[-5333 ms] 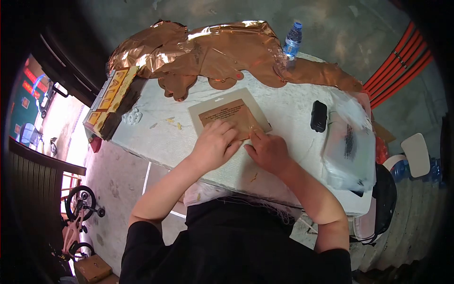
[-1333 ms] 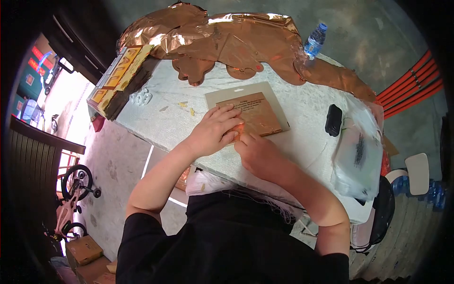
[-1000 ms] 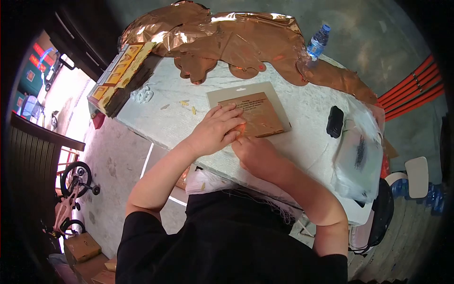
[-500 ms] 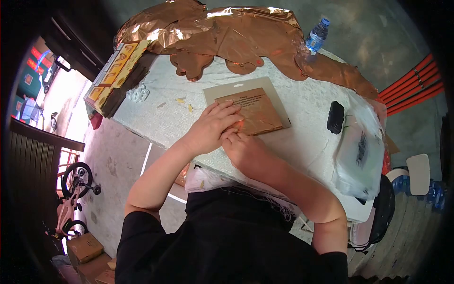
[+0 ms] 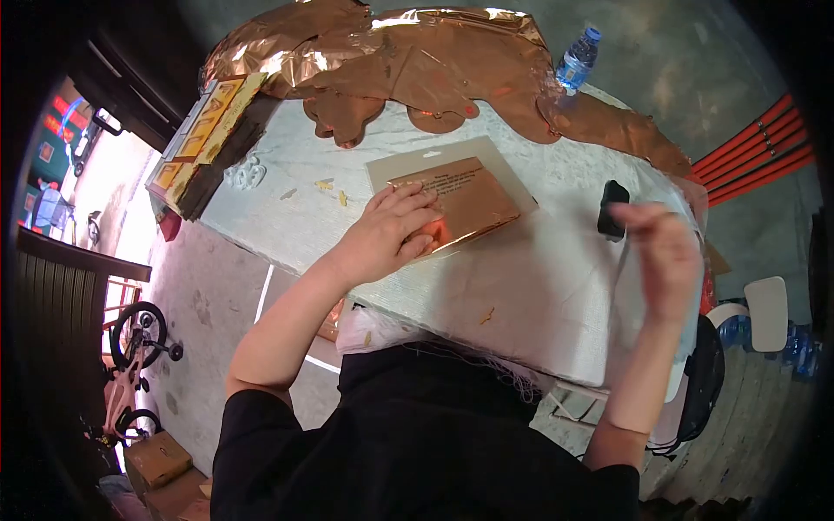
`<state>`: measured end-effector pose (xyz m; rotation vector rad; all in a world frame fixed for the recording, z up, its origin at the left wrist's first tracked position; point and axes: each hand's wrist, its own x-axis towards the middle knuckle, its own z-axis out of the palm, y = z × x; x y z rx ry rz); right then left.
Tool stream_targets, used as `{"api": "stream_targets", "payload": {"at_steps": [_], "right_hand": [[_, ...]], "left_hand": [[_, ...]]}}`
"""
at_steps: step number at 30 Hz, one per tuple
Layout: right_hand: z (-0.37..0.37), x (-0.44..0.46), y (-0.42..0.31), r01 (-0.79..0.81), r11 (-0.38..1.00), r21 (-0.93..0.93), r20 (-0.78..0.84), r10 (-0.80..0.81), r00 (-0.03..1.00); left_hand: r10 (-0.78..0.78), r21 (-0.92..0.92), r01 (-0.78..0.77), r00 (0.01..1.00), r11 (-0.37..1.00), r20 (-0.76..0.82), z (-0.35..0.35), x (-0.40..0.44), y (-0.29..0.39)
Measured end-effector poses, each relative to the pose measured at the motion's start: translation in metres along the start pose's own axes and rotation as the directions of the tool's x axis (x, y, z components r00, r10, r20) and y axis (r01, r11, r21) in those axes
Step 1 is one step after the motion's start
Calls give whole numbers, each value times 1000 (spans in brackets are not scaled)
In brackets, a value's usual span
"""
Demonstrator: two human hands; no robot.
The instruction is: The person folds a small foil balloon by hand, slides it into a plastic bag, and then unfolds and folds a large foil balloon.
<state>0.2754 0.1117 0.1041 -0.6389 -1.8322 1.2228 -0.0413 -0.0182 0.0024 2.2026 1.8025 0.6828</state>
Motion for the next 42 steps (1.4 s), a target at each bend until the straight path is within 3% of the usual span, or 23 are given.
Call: {"api": "stream_targets", "payload": {"at_steps": [1, 2, 3, 5, 6, 7, 8, 10, 12, 14, 16, 18, 20, 25, 29, 34, 37, 42], "right_hand": [[-21, -2, -13, 91, 950, 298, -85, -68, 994], [-40, -6, -20, 199, 806, 557, -186, -112, 976], [-56, -10, -20, 208, 808, 551, -195, -118, 974], [-79, -20, -17, -4, 673, 740, 94, -98, 991], [-71, -24, -12, -45, 909, 413, 41, 31, 999], [-56, -28, -2, -130, 991, 29, -61, 132, 989], [-43, -29, 7, -95, 994, -59, 77, 100, 992], [-28, -32, 30, -46, 977, -209, 282, 105, 954], [-18, -37, 38, -38, 961, -273, 332, 131, 934], [-1, -38, 36, 25, 680, -733, 319, 311, 895], [13, -42, 38, 39, 719, -694, 313, 252, 916], [20, -44, 42, 66, 754, -653, 313, 190, 931], [26, -50, 49, 199, 771, -605, 444, 119, 888], [39, -54, 60, 214, 810, -545, 490, 101, 866], [42, -48, 71, 295, 797, -527, 518, 26, 855], [46, -37, 70, 296, 775, -558, 534, 62, 843], [49, -27, 80, 278, 814, -510, 514, 29, 858], [60, -7, 88, -101, 903, -418, 335, 256, 907]], "left_hand": [[9, 1, -9, 1000, 1000, -2, 0, 1, 0], [8, -4, -8, 1000, 1000, -2, 0, 1, -2], [8, -9, -8, 1000, 1000, 1, 0, 0, -2], [20, -16, -21, 1000, 1000, -18, -1, 0, -1], [17, -24, -18, 999, 1000, -35, -1, -1, -1], [29, -20, -30, 999, 999, -34, -2, -2, -3], [60, -59, -64, 996, 996, -61, -2, -3, -6], [96, -95, -104, 992, 990, -86, -5, -7, -6], [172, -94, -187, 974, 978, -148, -10, -12, -1], [168, -81, -176, 981, 981, -97, -9, -23, 15], [151, -78, -154, 988, 985, -44, -12, -36, 32], [177, 62, -180, 983, 982, 41, -19, -45, 46], [185, 102, -191, 980, 976, 72, -20, -54, 47], [147, 6, -147, 983, 989, -114, -17, -71, 48], [172, -18, -177, 974, 984, -150, -16, -74, 42], [41, -69, -67, 944, 995, -327, -7, -74, 47], [4, -86, -38, 930, 996, -368, -1, -75, 44], [-89, -121, 46, 921, 992, -379, 0, -69, 44]]}}
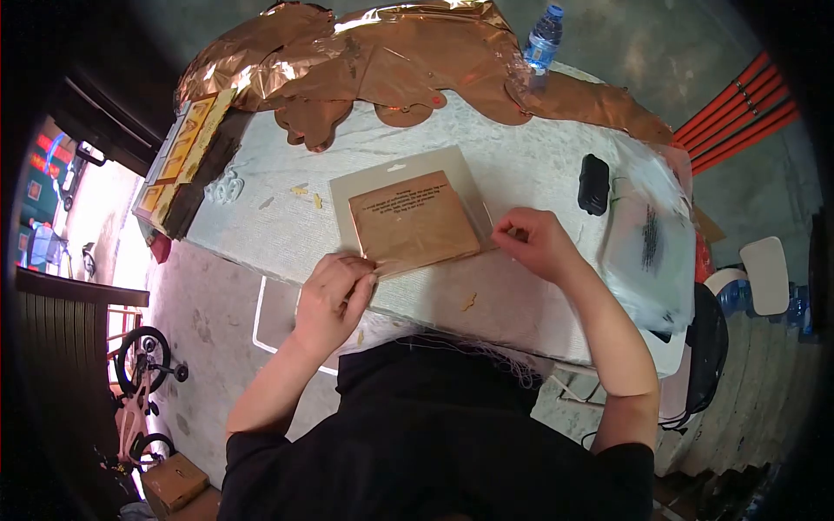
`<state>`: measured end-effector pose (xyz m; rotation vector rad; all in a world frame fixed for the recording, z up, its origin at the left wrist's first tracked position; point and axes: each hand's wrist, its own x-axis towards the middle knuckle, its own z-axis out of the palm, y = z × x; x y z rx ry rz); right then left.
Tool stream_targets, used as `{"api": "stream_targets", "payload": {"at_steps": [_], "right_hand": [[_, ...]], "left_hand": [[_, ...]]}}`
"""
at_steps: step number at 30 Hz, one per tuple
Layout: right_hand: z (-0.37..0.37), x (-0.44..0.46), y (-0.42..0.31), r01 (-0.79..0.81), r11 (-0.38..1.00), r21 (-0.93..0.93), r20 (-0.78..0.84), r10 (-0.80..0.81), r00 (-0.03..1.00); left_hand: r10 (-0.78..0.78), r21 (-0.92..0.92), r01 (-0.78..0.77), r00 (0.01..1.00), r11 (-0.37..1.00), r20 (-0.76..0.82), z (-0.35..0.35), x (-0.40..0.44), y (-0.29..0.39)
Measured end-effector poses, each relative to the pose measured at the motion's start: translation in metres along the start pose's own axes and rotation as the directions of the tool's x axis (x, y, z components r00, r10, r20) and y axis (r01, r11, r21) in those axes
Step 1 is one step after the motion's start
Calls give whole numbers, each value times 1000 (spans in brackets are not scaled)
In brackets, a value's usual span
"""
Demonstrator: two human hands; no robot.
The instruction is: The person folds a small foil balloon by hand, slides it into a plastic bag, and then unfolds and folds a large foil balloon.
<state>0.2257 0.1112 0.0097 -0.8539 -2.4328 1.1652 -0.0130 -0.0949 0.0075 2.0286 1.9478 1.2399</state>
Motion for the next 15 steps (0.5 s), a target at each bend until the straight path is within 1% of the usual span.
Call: {"api": "stream_targets", "payload": {"at_steps": [1, 2, 3, 4, 5, 7, 9, 10, 11, 12, 13, 14, 15], "right_hand": [[1, 3, -5, -1, 1000, 1, 3, 1, 1000], [1, 5, -13, -164, 979, 119, 31, 161, 986], [1, 8, -18, -322, 919, 229, 80, 312, 947], [3, 11, -18, -324, 918, 228, 86, 312, 946], [4, 12, -17, -318, 921, 225, 76, 309, 948], [6, 14, -17, -321, 921, 222, 68, 313, 947], [5, 16, -22, -307, 945, 109, 83, 299, 951], [4, 18, -25, -306, 946, 108, 90, 297, 951], [3, 19, -28, -337, 936, 102, 99, 327, 940], [4, 19, -30, -367, 925, 99, 106, 357, 928], [7, 19, -26, -363, 926, 100, 111, 352, 929], [9, 18, -19, -225, 974, -21, 25, 226, 974], [13, 17, -14, -89, 985, -150, -44, 83, 996]], "left_hand": [[-12, 35, 12, 1000, 999, -5, 0, 2, 1], [-15, 35, 15, 1000, 999, -5, 2, 3, 0], [-20, 77, 23, 999, 997, -27, 5, 3, 0], [-27, 120, 33, 998, 992, -49, 7, 3, -1], [-33, 119, 38, 998, 992, -48, 8, 4, 0], [6, 127, 2, 998, 992, -63, 8, 7, 2], [2, 151, 5, 999, 989, -46, 9, 9, 2], [-3, 182, 10, 999, 983, -38, 9, 9, 2], [-11, 188, 19, 999, 982, -41, 8, 8, 2], [-104, 191, 102, 995, 976, -4, 7, 7, 3], [-192, 196, 182, 981, 963, 32, 6, 6, 3], [-195, 200, 185, 980, 962, 30, 5, 7, 4], [-206, 249, 203, 978, 947, -12, 4, 7, 5]]}}
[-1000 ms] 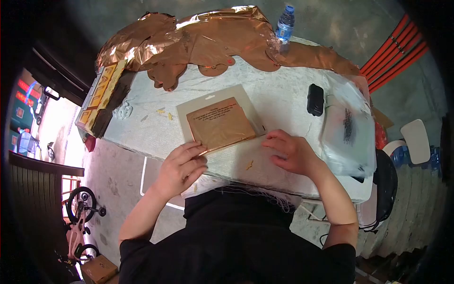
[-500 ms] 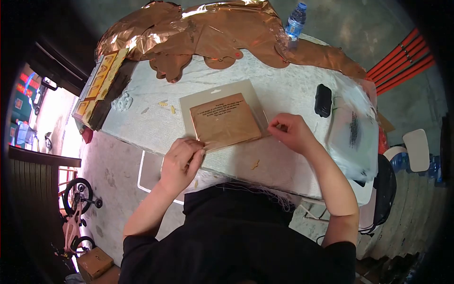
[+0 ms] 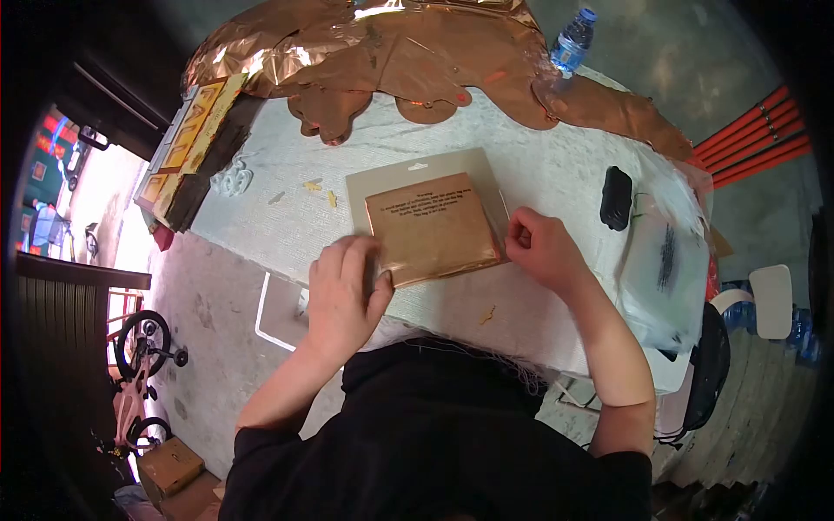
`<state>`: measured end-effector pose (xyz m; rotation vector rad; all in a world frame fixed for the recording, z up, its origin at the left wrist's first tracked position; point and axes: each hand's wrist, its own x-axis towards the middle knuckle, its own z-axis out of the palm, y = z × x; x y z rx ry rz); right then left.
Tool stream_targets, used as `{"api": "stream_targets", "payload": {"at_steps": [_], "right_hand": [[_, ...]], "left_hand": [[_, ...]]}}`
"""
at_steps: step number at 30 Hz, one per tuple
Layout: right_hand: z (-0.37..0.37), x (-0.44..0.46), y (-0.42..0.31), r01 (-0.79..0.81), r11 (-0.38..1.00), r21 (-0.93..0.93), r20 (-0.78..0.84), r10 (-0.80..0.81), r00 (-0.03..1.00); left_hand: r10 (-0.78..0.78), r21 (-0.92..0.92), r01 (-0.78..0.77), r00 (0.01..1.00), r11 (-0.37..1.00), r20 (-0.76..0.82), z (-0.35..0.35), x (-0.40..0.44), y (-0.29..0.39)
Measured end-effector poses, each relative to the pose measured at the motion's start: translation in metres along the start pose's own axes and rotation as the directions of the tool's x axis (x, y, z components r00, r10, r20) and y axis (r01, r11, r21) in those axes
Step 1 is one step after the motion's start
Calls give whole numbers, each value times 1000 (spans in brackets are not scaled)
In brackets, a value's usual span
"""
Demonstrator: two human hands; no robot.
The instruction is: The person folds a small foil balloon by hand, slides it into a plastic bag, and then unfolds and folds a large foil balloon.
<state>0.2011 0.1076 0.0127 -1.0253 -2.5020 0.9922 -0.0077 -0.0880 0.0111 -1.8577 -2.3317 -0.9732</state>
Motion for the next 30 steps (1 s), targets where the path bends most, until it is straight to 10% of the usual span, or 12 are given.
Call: {"api": "stream_targets", "payload": {"at_steps": [8, 13, 17, 22, 25, 30], "right_hand": [[16, -8, 4, 56, 940, -336, -153, -113, 982], [21, -11, 11, 152, 932, -329, -194, -224, 955], [19, -13, 7, 161, 979, -126, -189, -183, 965], [21, -9, 22, 158, 987, 0, -139, -156, 978], [20, -3, 27, 205, 900, 385, -117, -173, 978], [-2, -3, 16, -137, 763, 631, 231, -16, 973]], "left_hand": [[-115, 244, 130, 991, 961, -76, -4, -29, -9], [-291, 64, 289, 956, 955, 32, -18, -36, 6], [-429, -430, 491, 871, 757, 240, -11, -46, 1], [-290, -426, 312, 950, 849, 116, -8, -54, 1], [-281, -515, 254, 959, 819, 26, -6, -50, -3], [-300, -488, 255, 954, 835, -14, -11, -24, -6]]}}
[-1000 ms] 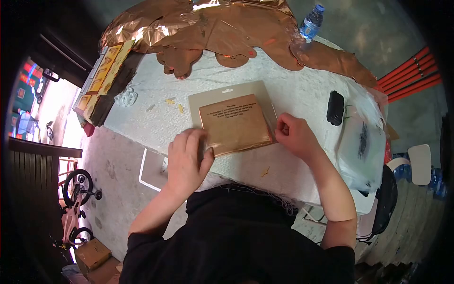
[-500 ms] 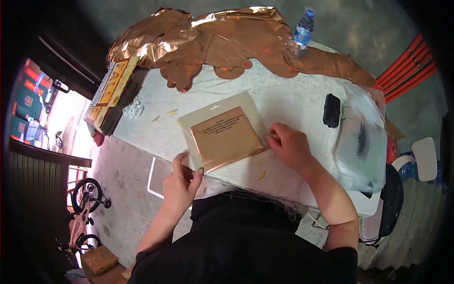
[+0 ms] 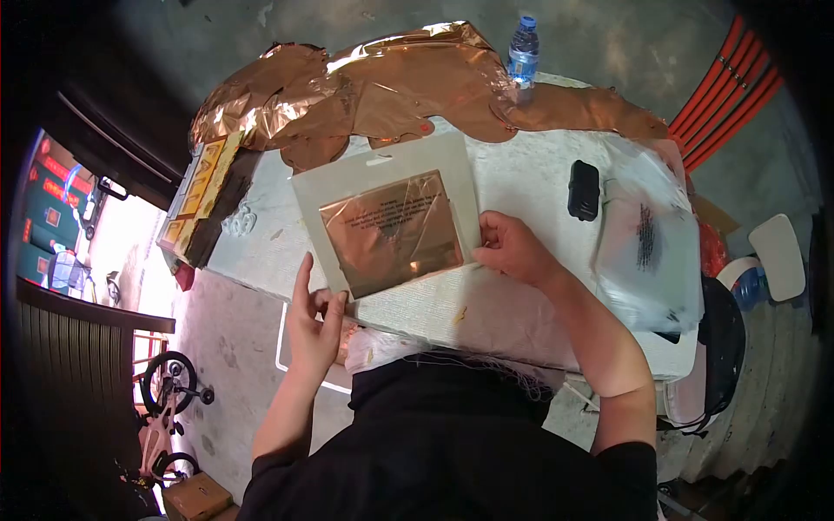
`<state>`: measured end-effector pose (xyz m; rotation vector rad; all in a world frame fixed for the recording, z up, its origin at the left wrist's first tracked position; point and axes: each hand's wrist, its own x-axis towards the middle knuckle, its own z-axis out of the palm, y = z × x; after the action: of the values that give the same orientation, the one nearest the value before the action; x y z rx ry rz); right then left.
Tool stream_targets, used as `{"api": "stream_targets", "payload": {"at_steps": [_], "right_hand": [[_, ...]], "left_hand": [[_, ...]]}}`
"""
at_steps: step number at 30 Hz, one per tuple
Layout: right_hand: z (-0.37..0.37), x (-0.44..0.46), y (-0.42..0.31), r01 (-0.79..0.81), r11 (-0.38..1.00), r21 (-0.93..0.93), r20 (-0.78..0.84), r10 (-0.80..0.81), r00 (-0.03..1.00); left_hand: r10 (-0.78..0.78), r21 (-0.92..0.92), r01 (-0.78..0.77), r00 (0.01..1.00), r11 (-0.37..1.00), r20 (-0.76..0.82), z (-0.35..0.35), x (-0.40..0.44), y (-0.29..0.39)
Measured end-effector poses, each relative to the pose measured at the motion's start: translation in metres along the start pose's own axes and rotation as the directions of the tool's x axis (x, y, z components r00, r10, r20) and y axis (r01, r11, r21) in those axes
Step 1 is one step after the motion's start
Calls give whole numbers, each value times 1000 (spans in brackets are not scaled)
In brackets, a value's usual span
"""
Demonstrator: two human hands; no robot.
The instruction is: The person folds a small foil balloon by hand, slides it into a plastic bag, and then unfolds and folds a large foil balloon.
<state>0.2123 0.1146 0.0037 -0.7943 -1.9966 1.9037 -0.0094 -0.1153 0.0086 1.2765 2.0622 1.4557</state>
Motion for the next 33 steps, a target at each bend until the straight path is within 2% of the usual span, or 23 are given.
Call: {"api": "stream_targets", "payload": {"at_steps": [1, 3, 5, 8, 12, 14, 15, 16, 17, 18, 20, 21, 23, 24, 25, 27, 28, 29, 30, 31, 32, 33], "right_hand": [[-1, 1, 2, 4, 1000, -2, -2, -4, 1000], [-3, 4, 7, 59, 991, 116, 4, -60, 998], [-4, 4, 7, 52, 988, 145, 19, -56, 998], [-3, 3, 5, 50, 980, 193, 51, -61, 997], [-5, 2, 7, 27, 973, 229, 118, -56, 991], [-5, 0, 4, 58, 976, 210, 113, -83, 990], [-5, 0, 3, 88, 978, 191, 104, -110, 989], [-4, -1, 1, 91, 978, 188, 107, -112, 988], [-1, -2, -1, 112, 963, 246, 71, -133, 989], [0, -3, -2, 134, 944, 300, 35, -151, 988], [2, -4, -3, 148, 943, 297, 51, -170, 984], [3, -4, -4, 159, 941, 298, 64, -186, 981], [8, -10, -10, 146, 948, 284, 114, -184, 976], [9, -12, -12, 127, 953, 274, 157, -174, 972], [8, -11, -10, 121, 955, 272, 168, -170, 971], [4, -10, -4, -20, 994, -110, 224, 44, 974], [6, -10, -2, -28, 993, -111, 239, 54, 970], [11, -10, -1, 36, 999, 10, 174, -37, 984], [14, -9, 0, 108, 986, 127, 99, -121, 988], [16, -8, -1, 99, 986, 131, 117, -114, 987], [14, -7, -4, 43, 995, 92, 56, -49, 997], [14, -7, -7, -13, 999, 53, -8, 13, 1000]], "left_hand": [[-72, -32, 73, 997, 997, 25, -1, 5, 0], [-88, -72, 90, 995, 993, 36, 0, 10, -1], [-142, -180, 154, 987, 972, 73, 0, 11, -4], [-133, -243, 155, 986, 958, 103, -2, 11, -5], [-132, -212, 146, 988, 966, 78, -4, 11, -7], [-3, -258, 21, 997, 966, 71, -5, 12, -16], [-2, -258, 19, 998, 966, 66, -6, 14, -16], [-110, -540, 148, 989, 828, 103, -6, 17, -15], [-197, -762, 256, 965, 595, 171, -6, 19, -13], [-194, -764, 251, 967, 594, 167, -1, 22, -9], [-219, -871, 267, 957, 413, 189, 14, 23, 1], [-136, -878, 276, 961, 392, 241, 19, 20, -6], [-68, -795, 306, 945, 523, 319, 24, 11, -20], [-108, -865, 317, 948, 389, 298, 28, 11, -14], [-116, -868, 312, 950, 386, 290, 25, 12, -9], [-161, -954, 264, 957, 144, 241, 15, 20, 4], [-4, -942, 308, 951, 134, 311, -3, 21, -11], [43, -949, 297, 952, 101, 303, -22, 22, -33], [-86, -958, 265, 963, 105, 257, -38, 18, -38], [-213, -966, 234, 955, 115, 206, -54, 13, -43], [-229, -967, 227, 953, 117, 196, -70, 8, -56], [-330, -975, 155, 939, 162, 95, -85, 2, -78]]}}
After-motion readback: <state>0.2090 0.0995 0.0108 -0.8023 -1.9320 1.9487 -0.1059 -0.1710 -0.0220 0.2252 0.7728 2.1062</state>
